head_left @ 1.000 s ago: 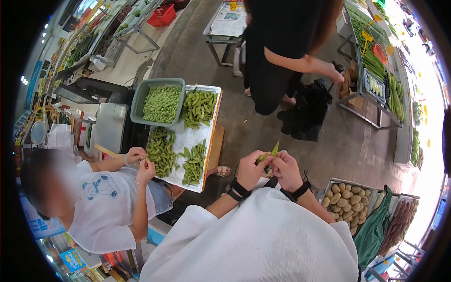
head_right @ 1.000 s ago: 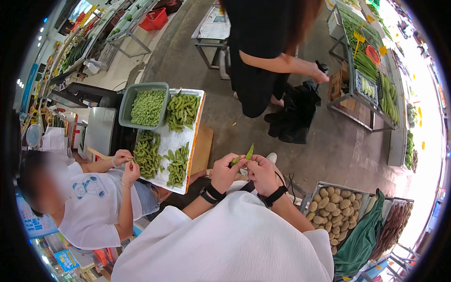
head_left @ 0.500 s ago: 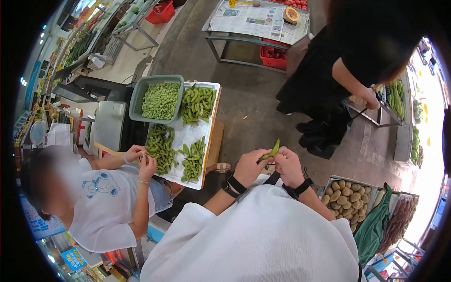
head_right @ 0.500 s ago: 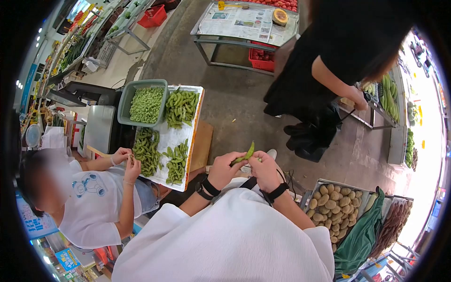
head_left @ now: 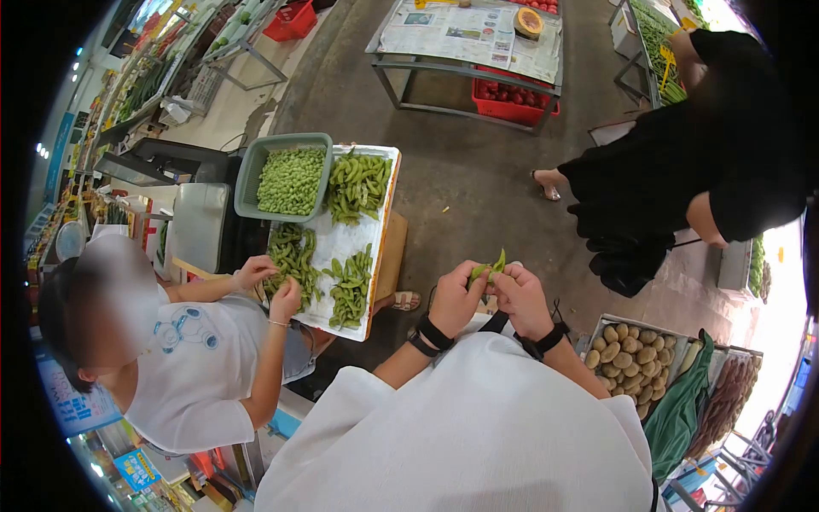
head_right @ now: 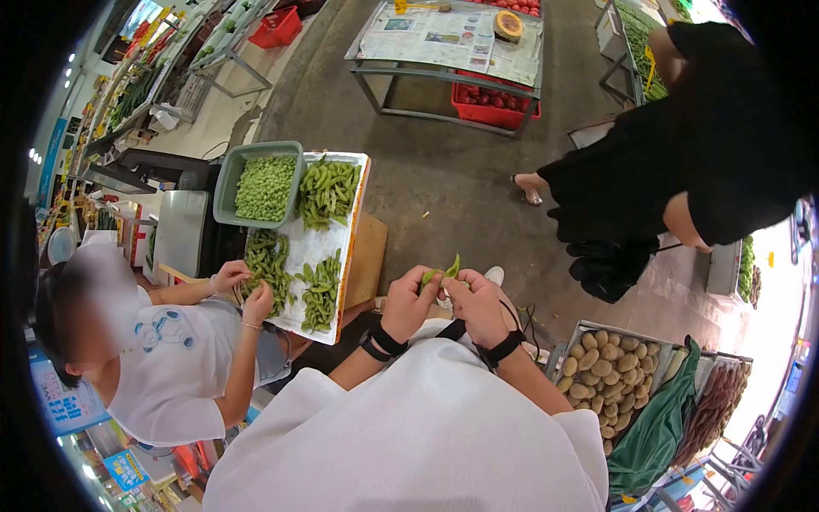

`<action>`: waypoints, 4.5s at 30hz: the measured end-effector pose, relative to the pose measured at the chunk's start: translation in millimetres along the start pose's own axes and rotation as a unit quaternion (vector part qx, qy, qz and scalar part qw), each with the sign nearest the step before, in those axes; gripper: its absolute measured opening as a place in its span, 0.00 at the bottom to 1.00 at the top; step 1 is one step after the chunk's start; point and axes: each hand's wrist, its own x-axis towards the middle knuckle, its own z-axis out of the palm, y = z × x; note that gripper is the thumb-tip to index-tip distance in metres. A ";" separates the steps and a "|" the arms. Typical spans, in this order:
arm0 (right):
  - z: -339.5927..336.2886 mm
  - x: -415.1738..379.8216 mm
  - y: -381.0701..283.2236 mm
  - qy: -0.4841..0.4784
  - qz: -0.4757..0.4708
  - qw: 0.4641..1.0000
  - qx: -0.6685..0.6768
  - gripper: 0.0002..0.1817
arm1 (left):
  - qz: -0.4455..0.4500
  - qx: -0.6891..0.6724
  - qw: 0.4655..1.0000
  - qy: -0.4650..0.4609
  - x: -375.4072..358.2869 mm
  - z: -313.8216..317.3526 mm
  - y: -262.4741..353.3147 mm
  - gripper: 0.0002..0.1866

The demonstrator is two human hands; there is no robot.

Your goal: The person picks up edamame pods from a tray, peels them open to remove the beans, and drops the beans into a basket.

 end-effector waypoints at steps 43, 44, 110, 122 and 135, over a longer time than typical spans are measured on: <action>-18.2 14.7 -15.4 0.030 0.064 0.997 0.019 0.07 | -0.178 -0.030 0.880 0.440 120.7 -231.8 -197.8 0.14; -16.3 15.4 -16.4 0.031 0.063 0.997 0.019 0.07 | -0.169 -0.026 0.888 0.427 120.1 -232.9 -203.7 0.14; -13.1 -3.5 12.1 0.064 0.005 0.998 0.022 0.01 | -0.002 -0.119 0.989 -0.083 -2.8 2.6 -15.2 0.05; -5.3 -8.9 8.0 0.083 -0.039 0.991 -0.094 0.02 | -0.068 -0.140 0.986 -0.064 -2.5 -0.4 -15.5 0.07; -12.6 -3.7 1.2 -0.031 0.037 0.997 -0.059 0.06 | 0.016 0.067 0.997 -0.043 -10.6 1.0 3.1 0.09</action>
